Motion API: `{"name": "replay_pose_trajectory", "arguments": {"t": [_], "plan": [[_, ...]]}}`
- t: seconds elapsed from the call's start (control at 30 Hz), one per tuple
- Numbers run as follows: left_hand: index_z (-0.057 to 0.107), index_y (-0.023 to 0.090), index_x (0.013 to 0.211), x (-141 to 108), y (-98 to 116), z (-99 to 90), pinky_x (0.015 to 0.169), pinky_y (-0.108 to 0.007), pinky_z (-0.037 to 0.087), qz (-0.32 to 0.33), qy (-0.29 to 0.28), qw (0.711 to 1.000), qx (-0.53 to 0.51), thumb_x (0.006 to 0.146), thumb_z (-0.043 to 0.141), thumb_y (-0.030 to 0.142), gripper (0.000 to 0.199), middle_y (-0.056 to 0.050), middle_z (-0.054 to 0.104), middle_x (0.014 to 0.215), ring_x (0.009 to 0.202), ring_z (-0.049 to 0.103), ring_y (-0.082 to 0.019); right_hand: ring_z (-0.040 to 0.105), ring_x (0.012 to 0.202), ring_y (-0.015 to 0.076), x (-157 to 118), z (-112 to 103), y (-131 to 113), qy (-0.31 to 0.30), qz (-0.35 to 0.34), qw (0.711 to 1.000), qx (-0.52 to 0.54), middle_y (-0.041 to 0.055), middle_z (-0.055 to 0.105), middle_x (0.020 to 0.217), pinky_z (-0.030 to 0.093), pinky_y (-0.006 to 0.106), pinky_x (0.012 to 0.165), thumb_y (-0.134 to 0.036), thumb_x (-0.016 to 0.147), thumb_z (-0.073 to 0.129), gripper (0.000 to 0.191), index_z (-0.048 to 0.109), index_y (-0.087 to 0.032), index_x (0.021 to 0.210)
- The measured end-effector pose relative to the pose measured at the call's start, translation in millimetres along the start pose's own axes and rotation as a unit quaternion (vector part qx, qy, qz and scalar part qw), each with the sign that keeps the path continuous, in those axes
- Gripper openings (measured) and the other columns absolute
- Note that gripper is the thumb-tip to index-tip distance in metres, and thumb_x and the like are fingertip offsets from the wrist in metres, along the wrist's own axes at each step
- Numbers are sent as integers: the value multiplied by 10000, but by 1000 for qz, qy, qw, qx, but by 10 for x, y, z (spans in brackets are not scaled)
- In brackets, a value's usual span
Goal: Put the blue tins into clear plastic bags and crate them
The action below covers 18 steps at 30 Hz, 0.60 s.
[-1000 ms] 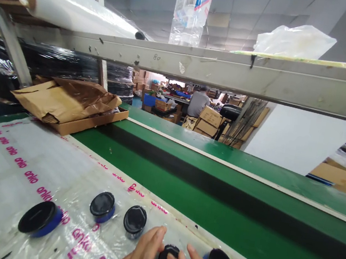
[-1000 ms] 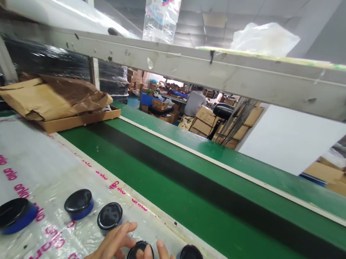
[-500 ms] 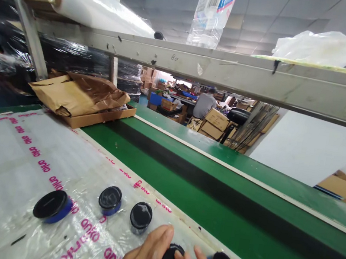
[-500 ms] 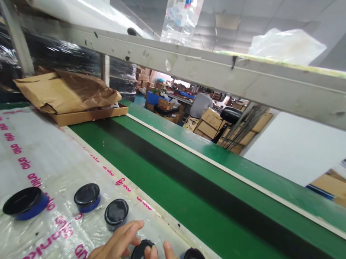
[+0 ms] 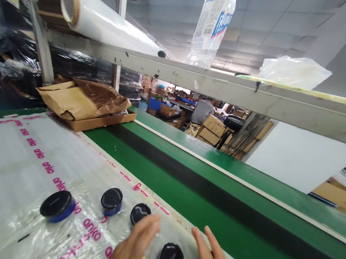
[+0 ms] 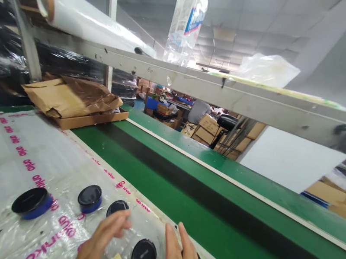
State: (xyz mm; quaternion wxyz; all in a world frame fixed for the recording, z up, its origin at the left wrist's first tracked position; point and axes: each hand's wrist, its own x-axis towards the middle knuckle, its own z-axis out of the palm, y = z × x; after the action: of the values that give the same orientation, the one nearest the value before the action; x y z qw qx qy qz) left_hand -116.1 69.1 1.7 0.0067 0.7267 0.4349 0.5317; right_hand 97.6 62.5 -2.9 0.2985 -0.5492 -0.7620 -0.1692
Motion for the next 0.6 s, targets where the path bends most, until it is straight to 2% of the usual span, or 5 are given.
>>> {"name": "replay_pose_trajectory", "arguments": {"t": [0.1,0.2,0.33,0.5,0.6], "plan": [[403,236,1475,169,-44,-161,974,-387,587,-25,60,997,52,958,601,218,554,-117,652,1316,1207,650,-250,590,1277,434,161,-62,30,-75,-77,994,12,155,646,1397,546,611,967,-417,788,711,774,434,-214,1482],[499,219,1381,303,-95,-263,1008,-443,563,-47,66,993,89,964,587,228,426,-120,641,1294,1221,626,-266,605,1270,397,223,-58,2,-135,-151,979,39,72,728,1295,519,594,1013,-386,764,737,725,499,-249,1435],[463,209,1423,340,-167,-267,1011,-517,557,-34,21,986,160,960,560,239,474,-144,613,1360,1275,598,-309,637,1221,383,250,-40,12,-85,-89,992,16,99,751,1230,446,648,1054,-232,674,716,695,543,-203,1346],[335,212,1514,262,-235,-208,1010,-474,575,-54,-66,984,159,925,524,177,620,-149,583,1436,1305,597,-293,630,1234,394,367,-41,148,-65,-54,996,6,127,748,1220,421,690,1043,-322,813,688,608,493,-191,1374],[299,235,1533,246,-278,-203,1034,-454,564,-86,-96,982,136,939,471,131,627,-138,552,1472,1338,572,-271,597,1273,410,386,-100,197,-59,-22,998,15,133,726,1266,402,708,1062,-327,806,707,617,498,-199,1373]]}}
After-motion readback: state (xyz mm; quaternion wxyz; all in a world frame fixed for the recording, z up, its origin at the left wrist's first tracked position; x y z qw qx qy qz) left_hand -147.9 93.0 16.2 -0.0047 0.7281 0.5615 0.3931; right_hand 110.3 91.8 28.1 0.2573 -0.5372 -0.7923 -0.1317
